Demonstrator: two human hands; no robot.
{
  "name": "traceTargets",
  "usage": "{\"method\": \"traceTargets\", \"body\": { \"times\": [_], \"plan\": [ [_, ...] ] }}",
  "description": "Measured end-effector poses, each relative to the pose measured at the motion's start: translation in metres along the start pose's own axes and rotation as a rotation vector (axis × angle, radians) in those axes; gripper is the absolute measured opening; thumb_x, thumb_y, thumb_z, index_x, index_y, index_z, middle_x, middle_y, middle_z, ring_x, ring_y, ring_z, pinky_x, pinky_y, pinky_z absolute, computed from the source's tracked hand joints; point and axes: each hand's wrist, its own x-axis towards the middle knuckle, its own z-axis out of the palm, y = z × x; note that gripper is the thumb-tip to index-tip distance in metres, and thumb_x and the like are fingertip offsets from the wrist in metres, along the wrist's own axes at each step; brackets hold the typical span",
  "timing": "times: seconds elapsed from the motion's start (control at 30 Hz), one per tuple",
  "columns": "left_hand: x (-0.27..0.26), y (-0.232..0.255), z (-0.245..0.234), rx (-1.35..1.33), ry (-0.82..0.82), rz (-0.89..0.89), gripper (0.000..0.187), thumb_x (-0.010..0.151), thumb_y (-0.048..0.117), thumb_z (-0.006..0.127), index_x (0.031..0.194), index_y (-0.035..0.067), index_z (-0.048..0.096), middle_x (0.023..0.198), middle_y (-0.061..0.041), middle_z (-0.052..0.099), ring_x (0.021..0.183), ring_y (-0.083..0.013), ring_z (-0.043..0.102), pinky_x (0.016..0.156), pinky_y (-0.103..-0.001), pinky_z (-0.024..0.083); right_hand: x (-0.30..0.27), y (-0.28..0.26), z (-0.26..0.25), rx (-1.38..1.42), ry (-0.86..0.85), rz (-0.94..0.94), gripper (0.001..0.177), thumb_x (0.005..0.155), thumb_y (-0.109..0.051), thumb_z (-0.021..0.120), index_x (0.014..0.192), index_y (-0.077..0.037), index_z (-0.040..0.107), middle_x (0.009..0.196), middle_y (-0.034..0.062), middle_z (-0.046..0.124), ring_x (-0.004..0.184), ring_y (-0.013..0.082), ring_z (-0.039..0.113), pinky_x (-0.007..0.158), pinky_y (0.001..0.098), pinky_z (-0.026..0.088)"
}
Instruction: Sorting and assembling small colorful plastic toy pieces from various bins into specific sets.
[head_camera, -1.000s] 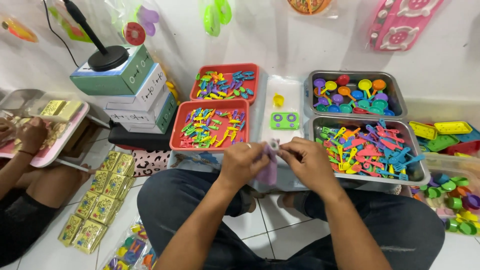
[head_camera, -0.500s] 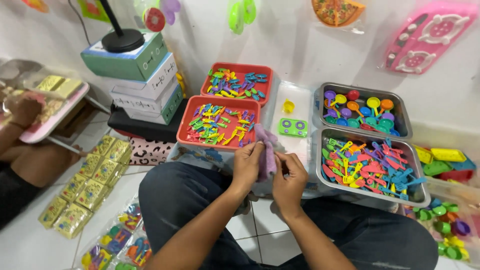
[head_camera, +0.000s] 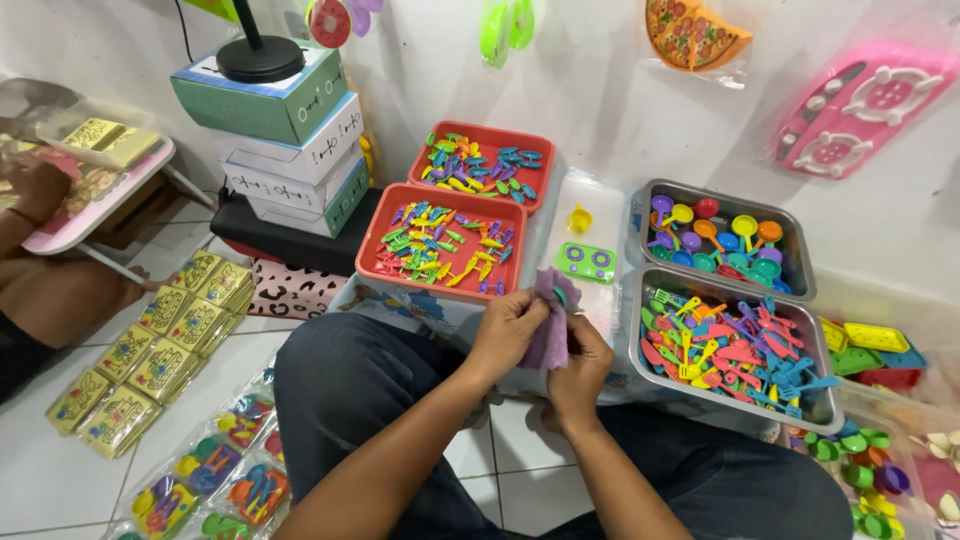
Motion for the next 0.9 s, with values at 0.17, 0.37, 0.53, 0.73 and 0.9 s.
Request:
{"method": "traceTargets", "body": {
  "times": [0.17,0.37,0.53,0.73,0.9],
  "plan": [
    [0.011,-0.017,-0.013,0.220,0.038,0.209,0.025,0.091,0.015,0.069,0.066,0.011,0.068,0.050,-0.001,0.056,0.054,-0.0086,0.050,0.049,-0.027,0.040,0.016,0.035,-0.018,0.019,-0.219,0.063,0.009,0.092,-0.009,0.075,0.086,-0.009,0.083,0.073,0.0093,0.074,0.071,0.0153,0.069,0.062,0.0334,0.056],
    [-0.001,0.013,-0.009,0.212,0.081,0.177,0.020,0.096,0.016,0.057,0.096,0.005,0.074,0.078,-0.019,0.072,0.080,-0.0188,0.063,0.075,-0.041,0.053,0.044,-0.013,-0.034,-0.132,-0.517,0.100,0.026,0.086,-0.008,0.077,0.111,-0.011,0.081,0.102,0.0135,0.081,0.092,0.0298,0.077,0.073,0.0421,0.061],
    [-0.001,0.001,-0.008,0.234,0.040,0.146,0.028,0.100,0.016,0.049,0.111,-0.002,0.067,0.099,-0.028,0.072,0.104,-0.0364,0.068,0.092,-0.052,0.050,0.047,-0.010,-0.042,-0.124,-0.285,0.073,0.017,0.088,-0.010,0.078,0.105,-0.009,0.079,0.081,0.0104,0.074,0.078,0.0202,0.070,0.072,0.0361,0.058],
    [0.002,-0.013,-0.007,0.439,-0.140,0.224,0.016,0.098,0.023,0.064,0.089,0.010,0.066,0.069,-0.014,0.064,0.070,-0.0268,0.065,0.065,-0.040,0.050,0.050,-0.012,-0.045,-0.051,-0.325,0.176,0.017,0.089,-0.005,0.077,0.105,-0.004,0.079,0.070,0.0107,0.069,0.068,0.0173,0.065,0.068,0.0352,0.057],
    [-0.002,-0.009,-0.008,0.463,-0.173,0.168,0.023,0.090,0.031,0.074,0.078,0.013,0.068,0.053,-0.008,0.059,0.055,-0.0207,0.056,0.054,-0.033,0.044,0.064,0.008,-0.067,0.037,-0.448,0.244,0.016,0.090,-0.001,0.076,0.104,-0.004,0.081,0.087,0.0113,0.078,0.080,0.0141,0.067,0.079,0.0360,0.059]
  ]
}}
